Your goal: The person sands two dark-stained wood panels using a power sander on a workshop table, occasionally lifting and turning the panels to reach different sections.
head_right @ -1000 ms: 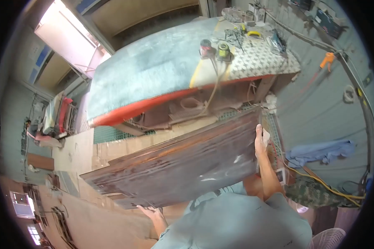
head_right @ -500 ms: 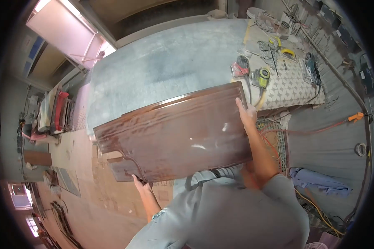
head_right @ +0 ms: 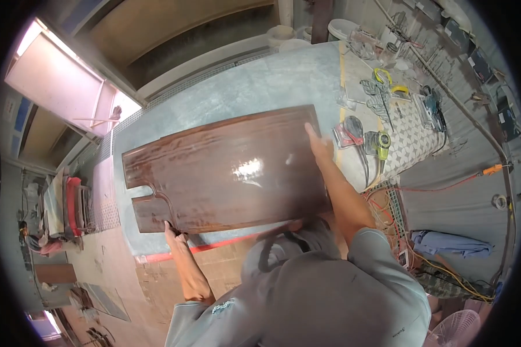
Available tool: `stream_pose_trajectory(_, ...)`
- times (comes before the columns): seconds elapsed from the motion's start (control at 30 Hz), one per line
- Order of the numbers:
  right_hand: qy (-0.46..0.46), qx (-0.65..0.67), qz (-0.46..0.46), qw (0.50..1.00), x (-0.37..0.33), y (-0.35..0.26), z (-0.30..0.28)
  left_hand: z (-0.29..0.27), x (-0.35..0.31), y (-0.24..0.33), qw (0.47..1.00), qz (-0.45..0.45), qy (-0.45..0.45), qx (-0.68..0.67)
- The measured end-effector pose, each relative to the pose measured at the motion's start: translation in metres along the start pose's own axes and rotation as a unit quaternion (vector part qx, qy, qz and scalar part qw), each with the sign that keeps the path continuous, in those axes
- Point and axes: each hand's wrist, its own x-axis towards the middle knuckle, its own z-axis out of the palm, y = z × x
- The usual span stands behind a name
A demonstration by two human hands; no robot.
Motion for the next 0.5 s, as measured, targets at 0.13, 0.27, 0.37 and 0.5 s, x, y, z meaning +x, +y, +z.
stream_pose_trajectory(0.13,-0.056,0.021,-0.001,0.998,0.045,-0.069,0.026,0.064,0.038,0.019,1.0,0.016,-0.021,0.016)
stream_pose_trajectory(0.27,-0.13,-0.028,-0.097,0.986,0.08,-0.1,0.055,0.127,0.079,0.014,0.987,0.07,-0.094,0.107)
stream_pose_trajectory(0.37,-0.144,-0.171,-0.234,0.946,0.05,-0.069,0.072,0.151,0.087,-0.023,0.785,0.146,0.193,0.571)
stream_pose_trajectory(0.5,-0.085,-0.058,-0.392,0.914,-0.016,0.012,0.032,0.15,0.086,-0.055,0.617,0.207,0.316,0.69)
